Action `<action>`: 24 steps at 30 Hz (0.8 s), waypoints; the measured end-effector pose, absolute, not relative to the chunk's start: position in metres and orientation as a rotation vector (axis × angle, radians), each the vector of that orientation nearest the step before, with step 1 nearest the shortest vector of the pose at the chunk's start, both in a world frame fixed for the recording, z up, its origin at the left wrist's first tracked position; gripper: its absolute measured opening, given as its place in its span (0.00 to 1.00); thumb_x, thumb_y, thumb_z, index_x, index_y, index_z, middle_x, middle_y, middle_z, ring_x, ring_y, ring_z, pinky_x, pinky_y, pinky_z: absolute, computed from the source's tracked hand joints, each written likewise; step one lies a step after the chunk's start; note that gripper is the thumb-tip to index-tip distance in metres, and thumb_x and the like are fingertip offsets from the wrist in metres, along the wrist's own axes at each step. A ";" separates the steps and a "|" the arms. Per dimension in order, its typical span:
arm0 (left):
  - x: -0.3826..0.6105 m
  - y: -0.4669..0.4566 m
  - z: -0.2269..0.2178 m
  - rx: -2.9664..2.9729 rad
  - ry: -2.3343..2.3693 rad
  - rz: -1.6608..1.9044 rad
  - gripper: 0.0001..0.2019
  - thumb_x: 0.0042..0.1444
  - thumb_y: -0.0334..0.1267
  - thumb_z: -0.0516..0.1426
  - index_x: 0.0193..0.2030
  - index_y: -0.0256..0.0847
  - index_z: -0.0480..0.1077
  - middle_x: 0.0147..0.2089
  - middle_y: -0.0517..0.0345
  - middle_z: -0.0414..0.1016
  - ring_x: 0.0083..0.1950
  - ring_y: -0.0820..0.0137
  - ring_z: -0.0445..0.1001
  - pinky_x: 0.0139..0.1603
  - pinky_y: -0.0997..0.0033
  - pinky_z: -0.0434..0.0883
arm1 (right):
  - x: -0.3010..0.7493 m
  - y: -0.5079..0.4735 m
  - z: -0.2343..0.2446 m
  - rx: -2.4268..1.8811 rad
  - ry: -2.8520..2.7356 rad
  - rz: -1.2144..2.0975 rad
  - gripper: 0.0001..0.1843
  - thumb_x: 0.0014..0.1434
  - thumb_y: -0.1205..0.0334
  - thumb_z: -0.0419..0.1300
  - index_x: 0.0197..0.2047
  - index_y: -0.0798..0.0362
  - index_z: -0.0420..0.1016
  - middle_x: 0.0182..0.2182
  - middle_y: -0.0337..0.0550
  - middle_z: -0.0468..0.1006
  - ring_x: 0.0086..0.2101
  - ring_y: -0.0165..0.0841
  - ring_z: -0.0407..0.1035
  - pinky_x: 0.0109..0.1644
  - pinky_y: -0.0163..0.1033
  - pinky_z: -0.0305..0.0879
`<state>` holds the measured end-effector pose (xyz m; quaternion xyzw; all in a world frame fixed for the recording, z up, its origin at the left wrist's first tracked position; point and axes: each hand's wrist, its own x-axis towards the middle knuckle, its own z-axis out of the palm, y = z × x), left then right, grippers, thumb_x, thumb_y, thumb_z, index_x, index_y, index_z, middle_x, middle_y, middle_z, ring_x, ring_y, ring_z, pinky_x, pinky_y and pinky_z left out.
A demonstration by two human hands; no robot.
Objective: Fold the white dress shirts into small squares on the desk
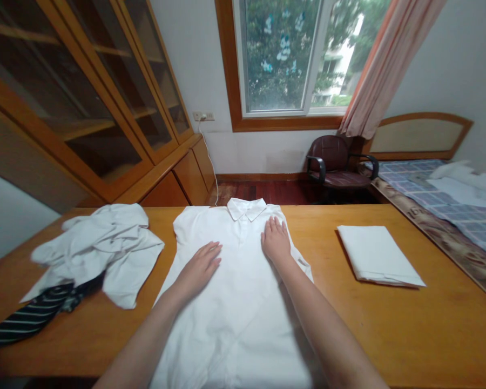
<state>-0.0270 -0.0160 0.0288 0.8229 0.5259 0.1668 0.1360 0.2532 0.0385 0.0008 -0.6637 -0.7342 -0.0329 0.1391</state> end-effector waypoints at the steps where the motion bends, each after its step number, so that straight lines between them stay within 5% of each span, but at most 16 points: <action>1: -0.020 -0.006 0.025 2.420 1.537 0.420 0.23 0.68 0.43 0.47 0.67 0.40 0.64 0.70 0.48 0.62 0.73 0.60 0.56 0.72 0.55 0.56 | 0.246 0.037 0.001 -1.890 -2.144 -0.073 0.29 0.69 0.58 0.47 0.67 0.66 0.62 0.69 0.61 0.57 0.69 0.47 0.47 0.72 0.53 0.36; 6: 0.008 0.037 0.005 2.486 1.716 0.258 0.26 0.70 0.46 0.45 0.71 0.39 0.58 0.76 0.48 0.51 0.77 0.56 0.44 0.74 0.47 0.47 | 0.225 0.034 -0.008 -1.895 -2.169 0.076 0.33 0.70 0.52 0.46 0.70 0.65 0.56 0.71 0.60 0.53 0.70 0.45 0.45 0.72 0.52 0.39; 12: 0.004 0.049 -0.007 2.481 1.828 0.293 0.29 0.70 0.50 0.43 0.73 0.42 0.53 0.77 0.51 0.48 0.77 0.58 0.43 0.75 0.46 0.42 | 0.260 0.041 -0.011 -1.959 -2.139 0.045 0.35 0.71 0.49 0.44 0.71 0.67 0.55 0.71 0.59 0.52 0.70 0.45 0.45 0.72 0.50 0.39; 19: 0.005 0.049 -0.010 2.438 1.878 0.262 0.31 0.69 0.52 0.42 0.74 0.42 0.51 0.77 0.50 0.45 0.78 0.56 0.42 0.74 0.44 0.40 | 0.325 0.048 -0.011 -2.199 -1.992 0.064 0.36 0.71 0.47 0.41 0.72 0.64 0.54 0.72 0.58 0.51 0.70 0.47 0.45 0.71 0.59 0.40; 24: 0.006 0.049 -0.010 2.423 1.881 0.253 0.31 0.69 0.52 0.41 0.75 0.42 0.50 0.78 0.50 0.44 0.78 0.56 0.40 0.75 0.45 0.38 | 0.326 0.050 0.000 -2.186 -1.947 -0.041 0.33 0.71 0.54 0.42 0.70 0.68 0.57 0.70 0.61 0.54 0.69 0.49 0.47 0.70 0.59 0.40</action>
